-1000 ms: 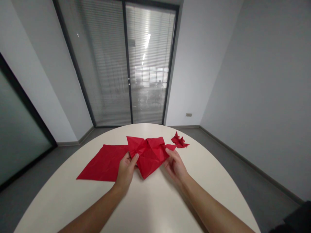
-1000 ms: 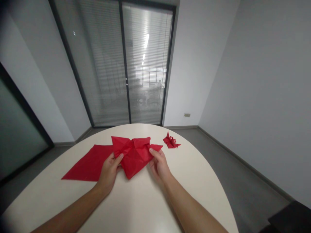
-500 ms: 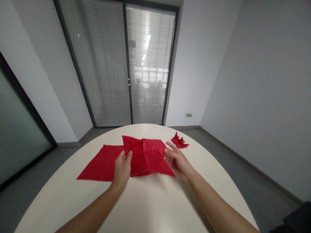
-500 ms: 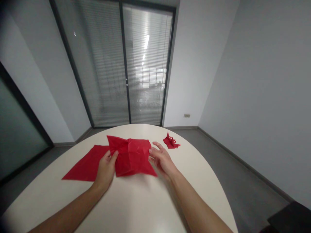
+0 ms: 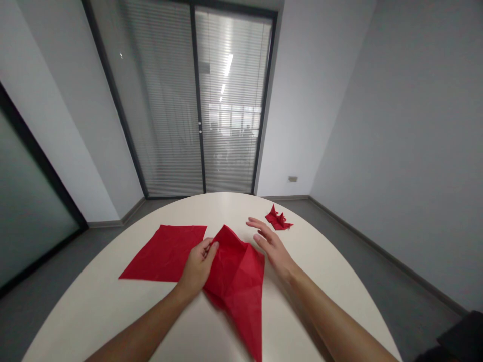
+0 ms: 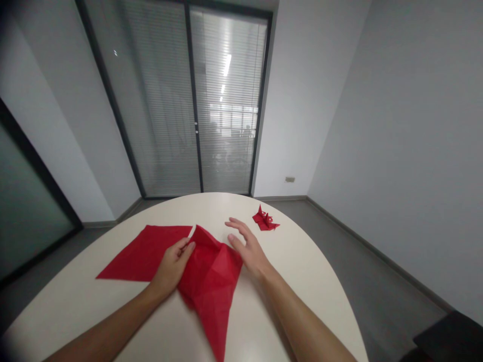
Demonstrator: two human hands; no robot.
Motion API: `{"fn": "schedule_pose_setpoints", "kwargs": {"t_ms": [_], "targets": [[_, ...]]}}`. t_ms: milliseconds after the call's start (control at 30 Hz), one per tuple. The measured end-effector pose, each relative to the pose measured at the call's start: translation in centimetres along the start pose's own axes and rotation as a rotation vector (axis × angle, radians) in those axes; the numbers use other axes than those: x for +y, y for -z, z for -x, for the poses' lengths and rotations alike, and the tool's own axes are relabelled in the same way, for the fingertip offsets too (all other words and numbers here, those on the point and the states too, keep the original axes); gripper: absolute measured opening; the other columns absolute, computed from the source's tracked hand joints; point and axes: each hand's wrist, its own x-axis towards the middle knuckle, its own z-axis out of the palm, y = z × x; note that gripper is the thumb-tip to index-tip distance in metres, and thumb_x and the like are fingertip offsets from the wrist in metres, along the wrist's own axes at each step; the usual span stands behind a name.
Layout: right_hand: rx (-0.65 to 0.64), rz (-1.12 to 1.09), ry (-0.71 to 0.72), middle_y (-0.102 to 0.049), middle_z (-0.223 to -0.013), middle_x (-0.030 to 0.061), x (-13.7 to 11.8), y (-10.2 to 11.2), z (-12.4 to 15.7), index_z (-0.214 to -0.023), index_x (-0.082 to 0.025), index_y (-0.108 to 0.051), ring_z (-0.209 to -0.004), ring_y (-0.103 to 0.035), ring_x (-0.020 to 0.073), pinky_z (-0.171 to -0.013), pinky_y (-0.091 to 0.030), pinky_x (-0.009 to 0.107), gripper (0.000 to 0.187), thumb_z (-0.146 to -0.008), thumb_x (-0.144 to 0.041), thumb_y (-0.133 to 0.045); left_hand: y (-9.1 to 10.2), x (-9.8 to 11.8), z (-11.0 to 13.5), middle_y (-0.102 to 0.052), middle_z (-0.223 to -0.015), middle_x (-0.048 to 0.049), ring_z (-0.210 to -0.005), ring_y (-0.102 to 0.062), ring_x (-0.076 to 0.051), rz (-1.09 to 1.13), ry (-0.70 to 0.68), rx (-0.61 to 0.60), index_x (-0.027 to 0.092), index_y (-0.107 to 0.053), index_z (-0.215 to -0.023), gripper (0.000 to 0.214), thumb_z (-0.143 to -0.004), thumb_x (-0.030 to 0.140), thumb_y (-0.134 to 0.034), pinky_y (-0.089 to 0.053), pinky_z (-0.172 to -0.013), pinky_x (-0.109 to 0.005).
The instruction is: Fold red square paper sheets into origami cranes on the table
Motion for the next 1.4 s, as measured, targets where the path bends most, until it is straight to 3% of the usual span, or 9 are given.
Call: {"fn": "schedule_pose_setpoints", "kwargs": {"t_ms": [100, 200, 500, 733, 867, 1033, 1133, 1267, 1400], "targets": [[-0.382, -0.156, -0.094, -0.070, -0.119, 0.0079, -0.9, -0.5, 0.8, -0.120, -0.024, -0.070, -0.111, -0.063, 0.0266, -0.099, -0.046, 0.042, 0.040, -0.086, -0.046, -0.072, -0.4, 0.0, 0.4, -0.073, -0.077, -0.0045, -0.071, -0.067, -0.020, -0.005, -0.004, -0.102, 0.018, -0.069, -0.089, 0.032, -0.081, 0.050, -0.069, -0.051, -0.067, -0.028], [-0.506, -0.240, -0.224, -0.074, -0.100, 0.0048, -1.2, -0.9, 1.3, -0.108, -0.019, -0.072, -0.092, -0.069, 0.0223, -0.084, -0.053, 0.035, 0.035, -0.082, -0.042, -0.077, -0.4, 0.0, 0.5, -0.071, -0.073, -0.0033, -0.068, -0.066, -0.020, -0.038, 0.000, -0.142, 0.019, -0.068, -0.084, 0.031, -0.082, 0.049, -0.068, -0.050, -0.065, -0.027], [-0.312, -0.283, -0.426, -0.071, -0.075, -0.0025, 0.2, 1.2, 0.3, -0.084, -0.018, -0.063, -0.064, -0.067, 0.0149, -0.058, -0.051, 0.024, 0.032, -0.069, -0.032, -0.087, 0.3, -0.6, -0.1, -0.072, -0.071, -0.0040, -0.068, -0.066, -0.021, -0.144, -0.010, -0.095, 0.018, -0.071, -0.081, 0.032, -0.085, 0.049, -0.066, -0.047, -0.062, -0.027], [-0.239, -0.182, -0.509, -0.075, -0.081, 0.0038, 0.4, 2.5, -0.1, -0.091, -0.016, -0.069, -0.066, -0.068, 0.0169, -0.063, -0.052, 0.029, 0.039, -0.068, -0.042, -0.086, 0.6, -1.0, -0.4, -0.076, -0.076, -0.0072, -0.071, -0.070, -0.024, -0.158, 0.022, -0.091, 0.017, -0.073, -0.085, 0.033, -0.083, 0.050, -0.067, -0.049, -0.063, -0.029], [-0.203, -0.003, -0.392, -0.069, -0.075, 0.0018, 0.7, 3.1, -0.2, -0.084, -0.016, -0.069, -0.064, -0.060, 0.0142, -0.058, -0.044, 0.025, 0.036, -0.072, -0.048, -0.083, 0.9, -0.9, -0.5, -0.075, -0.072, -0.0068, -0.068, -0.070, -0.024, -0.132, 0.065, -0.105, 0.018, -0.073, -0.082, 0.034, -0.079, 0.052, -0.070, -0.048, -0.062, -0.029], [-0.274, 0.147, -0.232, -0.058, -0.072, -0.0018, 1.3, 3.6, -0.1, -0.083, -0.018, -0.064, -0.065, -0.051, 0.0126, -0.057, -0.037, 0.024, 0.035, -0.080, -0.050, -0.076, 1.6, -0.9, -0.7, -0.071, -0.062, -0.0053, -0.061, -0.066, -0.023, -0.251, 0.128, -0.115, 0.018, -0.070, -0.076, 0.039, -0.075, 0.057, -0.068, -0.042, -0.055, -0.028], [-0.280, 0.214, -0.187, -0.057, -0.073, -0.0014, 1.9, 4.0, -0.2, -0.084, -0.018, -0.061, -0.068, -0.051, 0.0139, -0.059, -0.037, 0.025, 0.036, -0.081, -0.052, -0.074, 2.0, -0.7, -0.6, -0.072, -0.065, -0.0064, -0.063, -0.067, -0.024, -0.366, 0.175, -0.157, 0.016, -0.069, -0.076, 0.042, -0.073, 0.058, -0.066, -0.042, -0.056, -0.028], [-0.225, 0.341, -0.093, -0.058, -0.076, -0.0009, 2.7, 4.5, -0.1, -0.086, -0.019, -0.062, -0.069, -0.051, 0.0147, -0.063, -0.038, 0.027, 0.034, -0.085, -0.052, -0.070, 2.3, 0.0, -0.1, -0.074, -0.071, -0.0075, -0.065, -0.068, -0.023, -0.287, 0.257, -0.235, 0.015, -0.068, -0.085, 0.044, -0.072, 0.058, -0.068, -0.042, -0.056, -0.027], [-0.252, 0.324, -0.149, -0.055, -0.068, -0.0023, 2.8, 4.7, 0.2, -0.092, -0.019, -0.064, -0.062, -0.048, 0.0138, -0.056, -0.033, 0.025, 0.037, -0.087, -0.056, -0.065, 2.8, 0.7, 0.2, -0.072, -0.069, -0.0052, -0.061, -0.064, -0.018, -0.219, 0.273, -0.275, 0.015, -0.066, -0.085, 0.041, -0.073, 0.053, -0.073, -0.040, -0.053, -0.024]]}}
